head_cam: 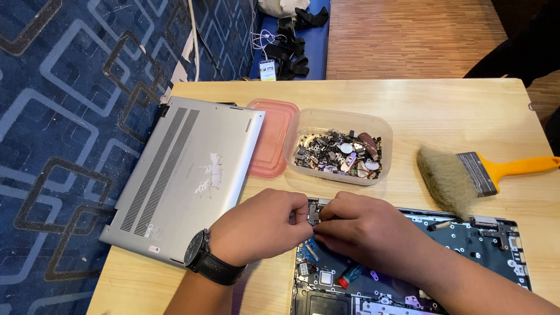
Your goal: Cleaning and removing internal components of a laptop using a brush and a screwdriver
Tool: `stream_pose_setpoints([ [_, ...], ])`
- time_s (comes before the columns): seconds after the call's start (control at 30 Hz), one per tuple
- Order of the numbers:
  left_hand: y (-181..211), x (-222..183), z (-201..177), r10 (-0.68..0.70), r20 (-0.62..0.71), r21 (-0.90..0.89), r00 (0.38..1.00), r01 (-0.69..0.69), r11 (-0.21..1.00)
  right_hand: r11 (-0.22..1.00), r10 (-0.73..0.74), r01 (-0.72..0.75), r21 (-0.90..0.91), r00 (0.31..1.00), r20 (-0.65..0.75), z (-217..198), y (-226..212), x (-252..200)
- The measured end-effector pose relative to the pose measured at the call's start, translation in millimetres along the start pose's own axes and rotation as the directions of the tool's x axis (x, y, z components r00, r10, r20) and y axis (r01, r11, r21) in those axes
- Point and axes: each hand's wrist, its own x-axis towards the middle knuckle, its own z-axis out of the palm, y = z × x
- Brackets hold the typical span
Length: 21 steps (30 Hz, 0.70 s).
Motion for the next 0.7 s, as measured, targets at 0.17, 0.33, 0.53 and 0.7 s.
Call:
stream_pose_setpoints([
  [0.17, 1.6, 1.0, 1.5, -0.01, -0.008, 0.009, 1.0, 0.01, 1.0, 0.998, 0.057, -0.057, -0.01, 0.998, 0.005, 7.6, 3.0, -3.5],
  [0.33, 2.7, 2.7, 1.2, -0.006, -0.01, 0.024, 1.0, 0.006, 1.0, 1.0, 0.028, -0.028, 0.014, 0.999, -0.023, 4.6, 2.9, -0.8],
  [0.53, -11.3, 8.8, 4.2, 0.08, -0.023, 0.005, 0.997, -0.08, 0.997, 0.972, 0.034, -0.047, 0.23, 0.998, 0.062, 0.7, 13.3, -2.3],
  [0.7, -7.1, 5.1, 0.5, 0.049, 0.006, -0.017, 0.999, -0.049, 0.999, 0.967, 0.072, -0.091, 0.239, 0.994, 0.088, 1.3, 18.8, -5.2],
])
